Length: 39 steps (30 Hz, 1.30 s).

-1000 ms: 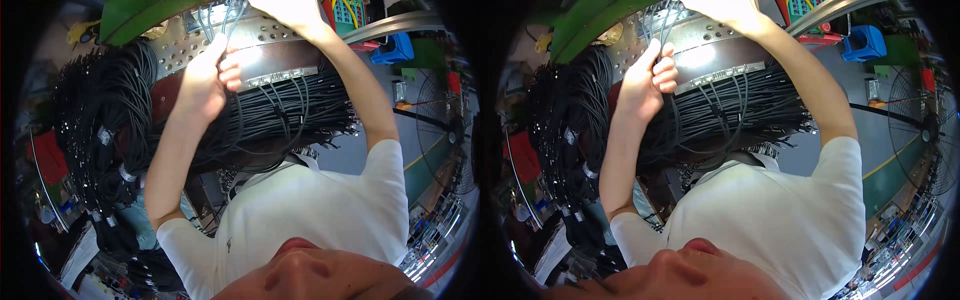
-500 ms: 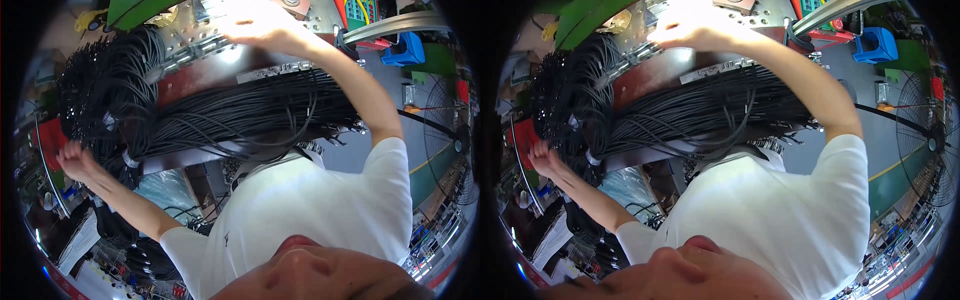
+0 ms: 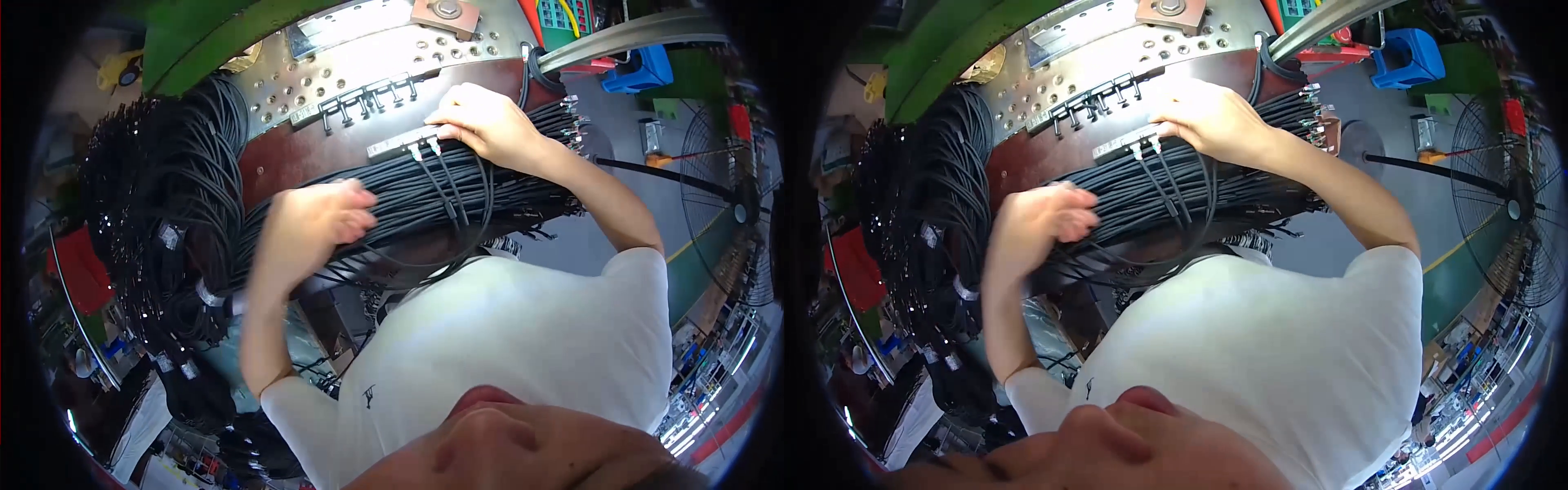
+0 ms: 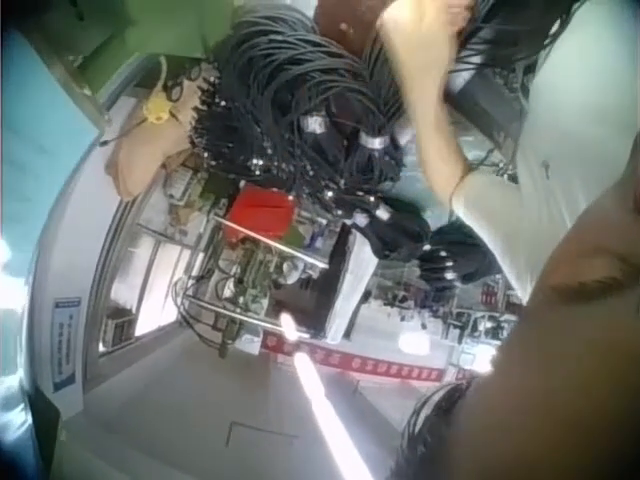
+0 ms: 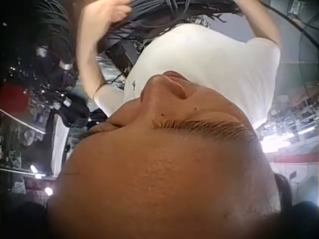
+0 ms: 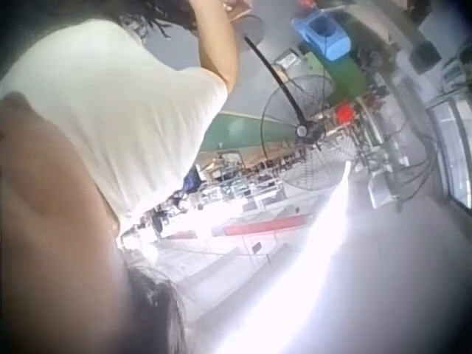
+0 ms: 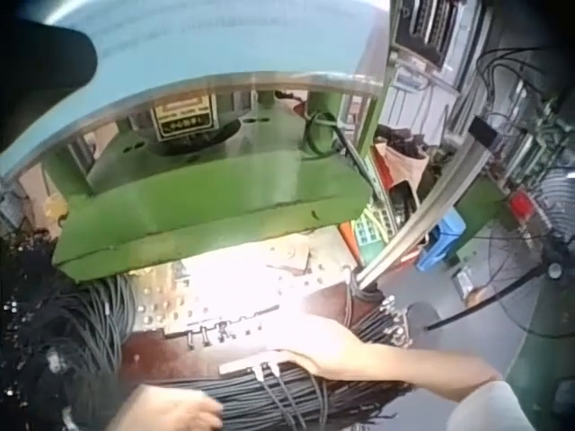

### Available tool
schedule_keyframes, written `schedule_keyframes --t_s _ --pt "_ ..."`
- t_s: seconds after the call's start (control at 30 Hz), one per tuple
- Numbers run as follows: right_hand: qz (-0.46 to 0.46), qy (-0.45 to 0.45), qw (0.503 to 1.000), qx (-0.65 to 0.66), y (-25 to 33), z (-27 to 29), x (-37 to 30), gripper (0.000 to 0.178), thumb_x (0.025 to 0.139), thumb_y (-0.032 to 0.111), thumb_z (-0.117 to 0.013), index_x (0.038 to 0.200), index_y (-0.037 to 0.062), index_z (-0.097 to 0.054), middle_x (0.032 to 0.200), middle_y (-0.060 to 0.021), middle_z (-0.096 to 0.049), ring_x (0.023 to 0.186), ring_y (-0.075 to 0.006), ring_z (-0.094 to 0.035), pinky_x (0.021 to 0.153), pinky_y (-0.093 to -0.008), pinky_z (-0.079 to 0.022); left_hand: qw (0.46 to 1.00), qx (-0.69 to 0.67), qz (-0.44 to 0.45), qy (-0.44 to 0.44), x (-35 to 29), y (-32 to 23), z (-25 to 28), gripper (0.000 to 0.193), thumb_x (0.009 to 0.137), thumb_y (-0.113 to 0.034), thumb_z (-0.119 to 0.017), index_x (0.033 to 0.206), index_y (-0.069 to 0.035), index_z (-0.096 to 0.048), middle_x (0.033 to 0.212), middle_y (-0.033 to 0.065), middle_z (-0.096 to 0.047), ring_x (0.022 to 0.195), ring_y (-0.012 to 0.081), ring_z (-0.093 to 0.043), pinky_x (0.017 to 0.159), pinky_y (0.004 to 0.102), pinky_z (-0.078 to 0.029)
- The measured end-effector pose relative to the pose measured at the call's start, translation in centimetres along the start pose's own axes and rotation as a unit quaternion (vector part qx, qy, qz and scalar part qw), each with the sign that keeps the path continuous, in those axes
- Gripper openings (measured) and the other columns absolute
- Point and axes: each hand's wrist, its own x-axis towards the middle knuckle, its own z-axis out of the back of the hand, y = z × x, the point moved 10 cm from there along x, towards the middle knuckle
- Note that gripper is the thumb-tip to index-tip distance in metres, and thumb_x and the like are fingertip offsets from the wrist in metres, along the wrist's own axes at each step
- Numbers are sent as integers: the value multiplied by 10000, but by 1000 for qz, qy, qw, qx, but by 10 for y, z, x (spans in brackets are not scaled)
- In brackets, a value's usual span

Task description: Manually organizing and inserting black cables into a metal organizer fixture at a factory workstation.

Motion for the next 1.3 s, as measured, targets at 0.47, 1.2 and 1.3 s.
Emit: schedule_keyframes --t_s 0.47,1.2,1.3 --pt "-25 -43 992 115 -96 45 129 314 868 226 -511 1110 51 -607 1118 -188 -594 1014 -317 -568 877 -387 -449 832 -519 -135 143 143 -93 49 210 974 -158 -379 787 -67 -412 617 -28 -347 498 51 -357 469 192 -348" --pt "-137 -85 983 -89 -104 13 115 330 923 222 -453 1172 35 -561 1187 -140 -568 1107 -240 -519 951 -349 -408 571 545 -487 -374 103 -129 79 207 818 -200 -614 967 -61 -648 868 122 -640 767 290 -613 692 373 -493" --pt "-100 -116 974 -167 -115 20 122 319 888 262 -503 1120 65 -597 1091 -157 -605 987 -256 -568 869 -356 -443 583 540 -475 -378 97 -134 80 224 813 -202 -614 972 -47 -644 884 133 -638 781 303 -613 712 385 -492"
